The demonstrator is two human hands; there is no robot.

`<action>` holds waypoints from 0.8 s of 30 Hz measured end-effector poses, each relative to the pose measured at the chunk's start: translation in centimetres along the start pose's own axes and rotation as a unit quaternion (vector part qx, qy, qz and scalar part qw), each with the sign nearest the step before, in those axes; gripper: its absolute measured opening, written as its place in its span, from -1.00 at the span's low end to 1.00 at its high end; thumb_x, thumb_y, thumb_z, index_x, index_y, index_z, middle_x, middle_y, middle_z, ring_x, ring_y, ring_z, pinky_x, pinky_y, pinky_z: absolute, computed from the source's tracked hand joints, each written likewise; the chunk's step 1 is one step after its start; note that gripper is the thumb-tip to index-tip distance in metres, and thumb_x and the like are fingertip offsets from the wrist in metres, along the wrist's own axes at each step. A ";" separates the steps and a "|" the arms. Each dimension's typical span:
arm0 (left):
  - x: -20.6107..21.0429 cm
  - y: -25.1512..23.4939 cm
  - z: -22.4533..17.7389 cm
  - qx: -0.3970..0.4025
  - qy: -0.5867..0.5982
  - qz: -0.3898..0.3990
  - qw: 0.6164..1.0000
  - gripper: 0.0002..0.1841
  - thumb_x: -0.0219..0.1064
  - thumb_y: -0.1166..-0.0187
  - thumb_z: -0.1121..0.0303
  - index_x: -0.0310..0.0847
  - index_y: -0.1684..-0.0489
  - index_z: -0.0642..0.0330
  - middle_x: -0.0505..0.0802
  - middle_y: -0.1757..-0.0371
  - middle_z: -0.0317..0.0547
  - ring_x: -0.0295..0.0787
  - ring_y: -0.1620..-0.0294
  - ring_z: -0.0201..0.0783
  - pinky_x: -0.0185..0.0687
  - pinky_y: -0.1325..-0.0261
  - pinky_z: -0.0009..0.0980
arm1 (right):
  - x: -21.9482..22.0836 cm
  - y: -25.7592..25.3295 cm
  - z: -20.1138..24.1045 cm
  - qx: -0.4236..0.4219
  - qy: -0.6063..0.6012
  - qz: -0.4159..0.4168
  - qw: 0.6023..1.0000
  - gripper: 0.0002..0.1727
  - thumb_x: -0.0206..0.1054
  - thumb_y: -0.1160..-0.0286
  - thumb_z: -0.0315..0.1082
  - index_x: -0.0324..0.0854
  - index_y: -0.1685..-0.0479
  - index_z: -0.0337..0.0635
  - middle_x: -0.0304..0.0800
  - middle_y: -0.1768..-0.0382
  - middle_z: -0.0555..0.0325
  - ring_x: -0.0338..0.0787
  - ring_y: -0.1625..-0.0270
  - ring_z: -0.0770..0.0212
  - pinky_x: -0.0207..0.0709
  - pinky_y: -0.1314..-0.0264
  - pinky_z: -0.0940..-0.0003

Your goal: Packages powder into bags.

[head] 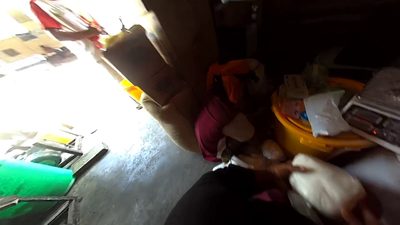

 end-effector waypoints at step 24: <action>-16.9 -11.2 2.5 -0.135 -0.545 -0.050 0.826 -0.12 0.65 -0.27 0.47 0.25 -0.69 0.32 0.65 -0.41 0.42 0.63 -0.41 0.26 0.51 -0.48 0.17 | -12.0 4.4 -11.9 0.200 0.001 -0.255 0.946 -0.61 0.03 -0.85 -0.26 0.45 -0.47 -0.24 0.79 0.04 0.14 0.81 0.13 0.31 0.71 0.11 0.39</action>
Point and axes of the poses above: each hand's wrist, its own y-axis away from the middle knuckle, its own x-axis out of the palm, z = x × y, the point moved 5 cm from there along -y, towards the middle knuckle
